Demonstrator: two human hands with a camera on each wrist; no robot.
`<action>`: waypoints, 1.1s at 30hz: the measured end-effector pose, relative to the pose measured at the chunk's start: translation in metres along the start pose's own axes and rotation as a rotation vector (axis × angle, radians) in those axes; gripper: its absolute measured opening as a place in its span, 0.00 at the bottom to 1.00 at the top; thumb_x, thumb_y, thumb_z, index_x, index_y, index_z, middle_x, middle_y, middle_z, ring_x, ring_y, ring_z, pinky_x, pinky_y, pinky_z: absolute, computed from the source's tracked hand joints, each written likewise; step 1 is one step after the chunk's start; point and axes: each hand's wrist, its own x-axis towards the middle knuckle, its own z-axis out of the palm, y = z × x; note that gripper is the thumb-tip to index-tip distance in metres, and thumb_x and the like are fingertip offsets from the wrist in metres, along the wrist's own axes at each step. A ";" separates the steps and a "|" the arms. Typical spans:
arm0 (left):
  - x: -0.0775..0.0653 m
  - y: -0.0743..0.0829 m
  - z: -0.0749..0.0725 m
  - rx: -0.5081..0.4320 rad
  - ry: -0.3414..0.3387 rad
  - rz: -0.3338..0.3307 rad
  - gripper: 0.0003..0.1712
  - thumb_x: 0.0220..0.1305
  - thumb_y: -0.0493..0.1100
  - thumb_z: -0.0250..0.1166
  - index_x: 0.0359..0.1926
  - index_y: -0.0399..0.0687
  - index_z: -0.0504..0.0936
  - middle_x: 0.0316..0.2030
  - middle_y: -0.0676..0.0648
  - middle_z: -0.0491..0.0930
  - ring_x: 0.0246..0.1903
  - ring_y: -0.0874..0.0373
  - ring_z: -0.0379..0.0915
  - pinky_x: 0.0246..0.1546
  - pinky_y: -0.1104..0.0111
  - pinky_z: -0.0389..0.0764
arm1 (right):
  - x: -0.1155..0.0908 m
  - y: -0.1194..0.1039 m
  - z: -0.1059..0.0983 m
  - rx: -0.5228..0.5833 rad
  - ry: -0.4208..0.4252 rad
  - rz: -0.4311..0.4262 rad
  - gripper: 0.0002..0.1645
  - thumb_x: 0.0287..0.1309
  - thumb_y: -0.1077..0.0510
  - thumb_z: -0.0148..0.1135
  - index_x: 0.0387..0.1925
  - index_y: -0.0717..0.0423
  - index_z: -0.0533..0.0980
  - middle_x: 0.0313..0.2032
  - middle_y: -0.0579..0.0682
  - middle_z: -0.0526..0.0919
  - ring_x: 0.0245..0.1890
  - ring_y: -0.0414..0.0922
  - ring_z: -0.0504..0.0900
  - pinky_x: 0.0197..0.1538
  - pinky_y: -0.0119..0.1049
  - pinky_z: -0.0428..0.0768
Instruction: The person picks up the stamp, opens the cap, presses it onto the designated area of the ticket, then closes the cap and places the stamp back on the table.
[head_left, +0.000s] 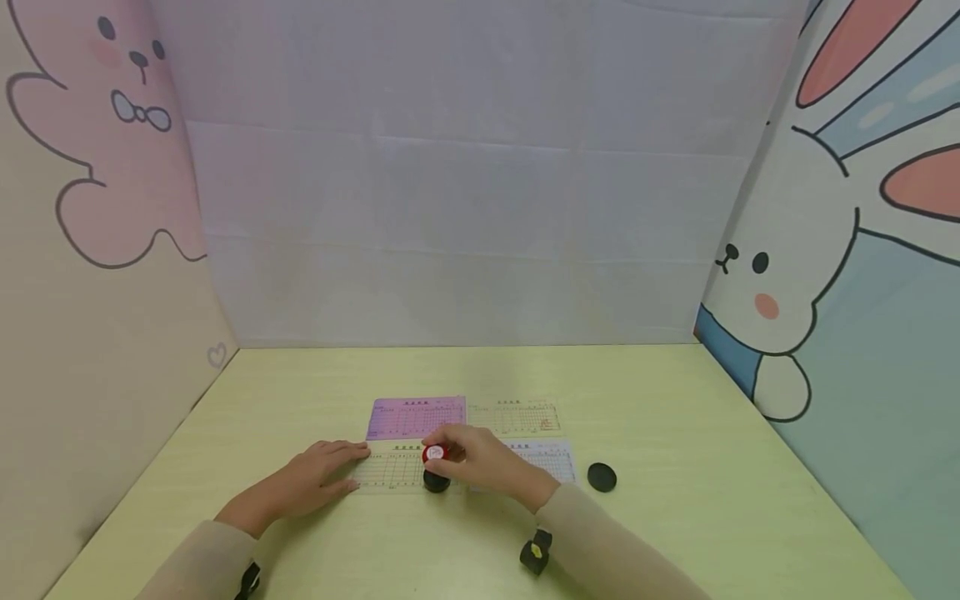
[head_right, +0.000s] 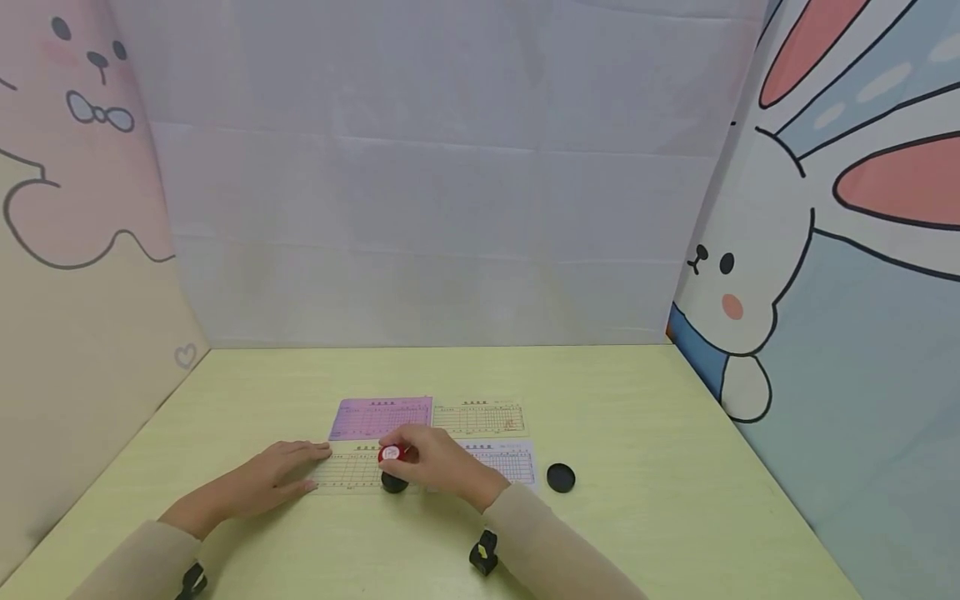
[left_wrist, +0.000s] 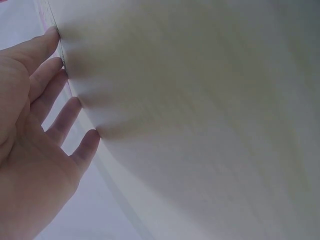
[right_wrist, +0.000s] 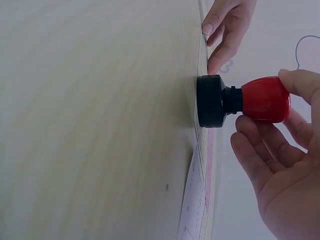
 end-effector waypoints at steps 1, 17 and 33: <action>0.000 0.000 0.000 -0.006 0.000 0.000 0.28 0.70 0.48 0.64 0.66 0.39 0.75 0.65 0.38 0.73 0.62 0.35 0.67 0.61 0.40 0.68 | 0.000 0.001 0.000 -0.001 0.000 0.002 0.19 0.69 0.54 0.64 0.56 0.61 0.77 0.40 0.41 0.81 0.39 0.34 0.80 0.47 0.28 0.81; -0.002 0.003 -0.001 -0.012 0.006 0.008 0.28 0.71 0.49 0.64 0.66 0.39 0.75 0.64 0.38 0.73 0.62 0.35 0.67 0.60 0.39 0.68 | -0.001 0.003 0.006 -0.022 0.018 0.014 0.19 0.69 0.54 0.63 0.55 0.61 0.78 0.40 0.39 0.81 0.39 0.33 0.79 0.47 0.28 0.80; 0.000 0.004 -0.003 -0.012 -0.006 0.006 0.28 0.70 0.48 0.64 0.66 0.38 0.75 0.64 0.37 0.73 0.62 0.35 0.67 0.59 0.39 0.69 | -0.001 -0.005 0.005 -0.100 0.015 0.048 0.19 0.70 0.54 0.62 0.56 0.61 0.78 0.38 0.37 0.79 0.37 0.33 0.76 0.44 0.26 0.78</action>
